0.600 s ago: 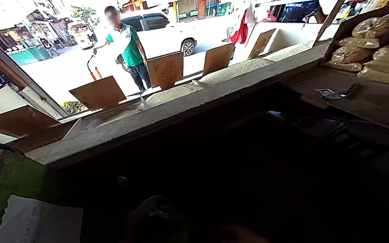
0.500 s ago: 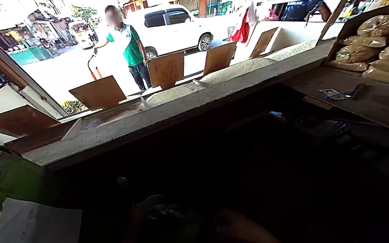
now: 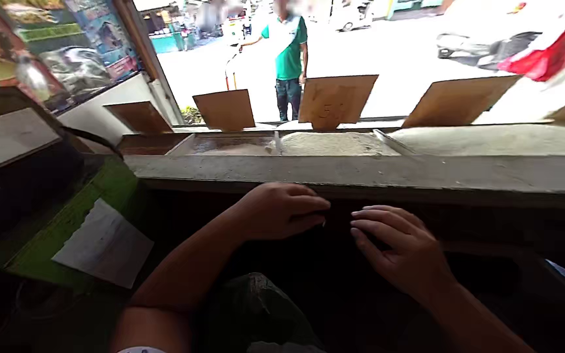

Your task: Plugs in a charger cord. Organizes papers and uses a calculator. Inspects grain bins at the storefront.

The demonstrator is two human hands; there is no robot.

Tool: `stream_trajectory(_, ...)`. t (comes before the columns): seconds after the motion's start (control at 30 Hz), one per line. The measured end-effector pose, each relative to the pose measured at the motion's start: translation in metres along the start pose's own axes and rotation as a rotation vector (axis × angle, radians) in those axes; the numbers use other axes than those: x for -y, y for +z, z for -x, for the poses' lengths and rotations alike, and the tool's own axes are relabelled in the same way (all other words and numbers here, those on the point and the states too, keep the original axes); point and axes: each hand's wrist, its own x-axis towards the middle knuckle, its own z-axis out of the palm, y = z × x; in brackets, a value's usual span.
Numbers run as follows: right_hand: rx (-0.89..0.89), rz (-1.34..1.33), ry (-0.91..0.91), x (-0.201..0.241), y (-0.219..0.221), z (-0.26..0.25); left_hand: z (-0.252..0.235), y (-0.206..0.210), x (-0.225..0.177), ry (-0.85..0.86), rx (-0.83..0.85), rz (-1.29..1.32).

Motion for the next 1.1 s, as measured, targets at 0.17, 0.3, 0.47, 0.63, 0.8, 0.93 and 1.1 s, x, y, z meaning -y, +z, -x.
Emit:
stream_trajectory(0.17, -0.014, 0.214, -0.123, -0.05, -0.021, -0.058, -0.085, -0.019, 0.047, -0.088, -0.021, -0.224)
stream_trajectory(0.3, -0.039, 0.238, -0.06, -0.09, -0.012, -0.076, -0.137, -0.03, 0.093, -0.201, 0.056, -0.329)
stream_trajectory(0.47, 0.0, 0.182, 0.096, -0.109, 0.015, -0.067, -0.157, -0.05, 0.149, -0.285, -0.19, -0.411)
stream_trajectory(0.63, 0.047, 0.184, 0.134, -0.11, 0.015, -0.07, -0.127, -0.022, 0.211, -0.462, -0.394, -0.471)
stream_trajectory(0.8, 0.025, 0.223, 0.144, -0.108, 0.015, -0.07, -0.108, -0.032, 0.227, -0.603, -0.349, -0.459)
stream_trajectory(0.93, -0.005, 0.185, 0.102, -0.11, 0.015, -0.068, -0.104, -0.043, 0.225, -0.706, -0.442, -0.469)
stream_trajectory(1.1, -0.021, 0.131, 0.078, -0.111, 0.014, -0.067, -0.096, -0.045, 0.223, -0.815, -0.433, -0.487)
